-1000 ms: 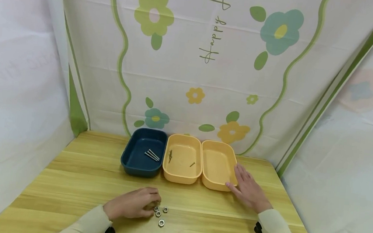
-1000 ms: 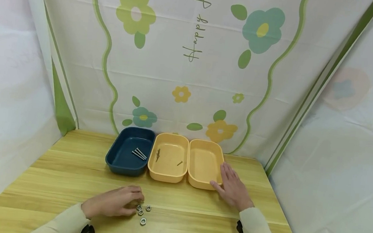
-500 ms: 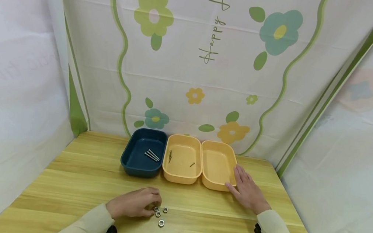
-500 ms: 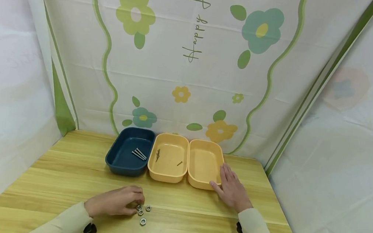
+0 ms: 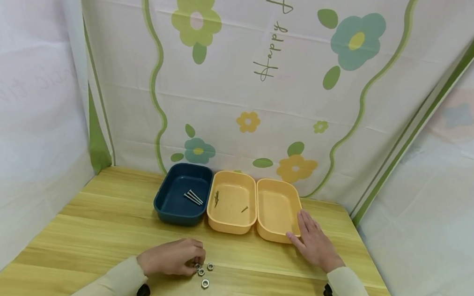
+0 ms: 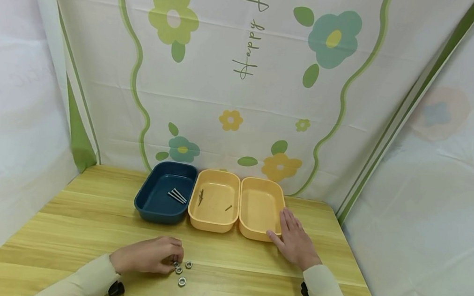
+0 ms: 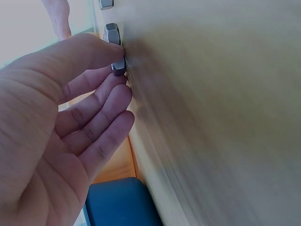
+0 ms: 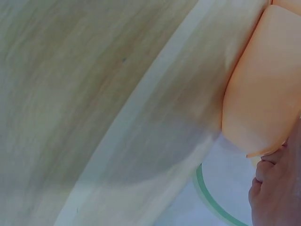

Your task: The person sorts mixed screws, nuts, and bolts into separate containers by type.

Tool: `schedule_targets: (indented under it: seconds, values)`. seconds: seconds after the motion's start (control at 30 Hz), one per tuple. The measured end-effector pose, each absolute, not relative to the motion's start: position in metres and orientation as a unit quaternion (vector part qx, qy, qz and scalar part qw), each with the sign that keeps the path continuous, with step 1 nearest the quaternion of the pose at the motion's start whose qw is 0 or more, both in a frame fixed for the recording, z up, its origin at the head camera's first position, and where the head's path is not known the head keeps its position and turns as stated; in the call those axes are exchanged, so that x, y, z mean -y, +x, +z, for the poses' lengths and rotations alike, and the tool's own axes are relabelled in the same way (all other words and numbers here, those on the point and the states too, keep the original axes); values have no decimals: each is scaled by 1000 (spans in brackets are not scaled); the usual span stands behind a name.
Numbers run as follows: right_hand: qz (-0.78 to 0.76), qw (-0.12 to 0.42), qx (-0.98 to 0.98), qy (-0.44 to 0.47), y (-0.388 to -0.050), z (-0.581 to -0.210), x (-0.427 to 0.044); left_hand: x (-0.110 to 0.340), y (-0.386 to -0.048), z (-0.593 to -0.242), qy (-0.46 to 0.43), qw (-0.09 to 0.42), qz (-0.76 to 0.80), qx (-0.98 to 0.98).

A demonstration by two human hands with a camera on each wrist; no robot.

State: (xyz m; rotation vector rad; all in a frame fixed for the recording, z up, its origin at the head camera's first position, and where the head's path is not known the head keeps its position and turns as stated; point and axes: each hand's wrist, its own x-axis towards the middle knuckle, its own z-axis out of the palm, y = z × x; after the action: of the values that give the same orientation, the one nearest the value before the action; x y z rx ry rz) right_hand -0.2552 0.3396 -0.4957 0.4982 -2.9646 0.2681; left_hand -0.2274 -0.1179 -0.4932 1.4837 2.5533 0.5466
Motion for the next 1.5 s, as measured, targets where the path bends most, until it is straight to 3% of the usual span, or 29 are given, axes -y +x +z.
schedule_targets:
  seconds: [0.37, 0.87, 1.17, 1.5]
  values:
    - [101, 44, 980, 167, -256, -494, -337, 119, -229, -494, 477, 87, 186, -855]
    - [96, 43, 980, 169, -259, -489, -335, 105, -241, -465, 483, 75, 150, -859]
    - [97, 48, 980, 169, -258, -492, -338, 85, -257, -439, 509, 51, 128, -850]
    - [93, 57, 979, 172, -257, -494, -340, 56, -280, -417, 523, -9, 116, -844]
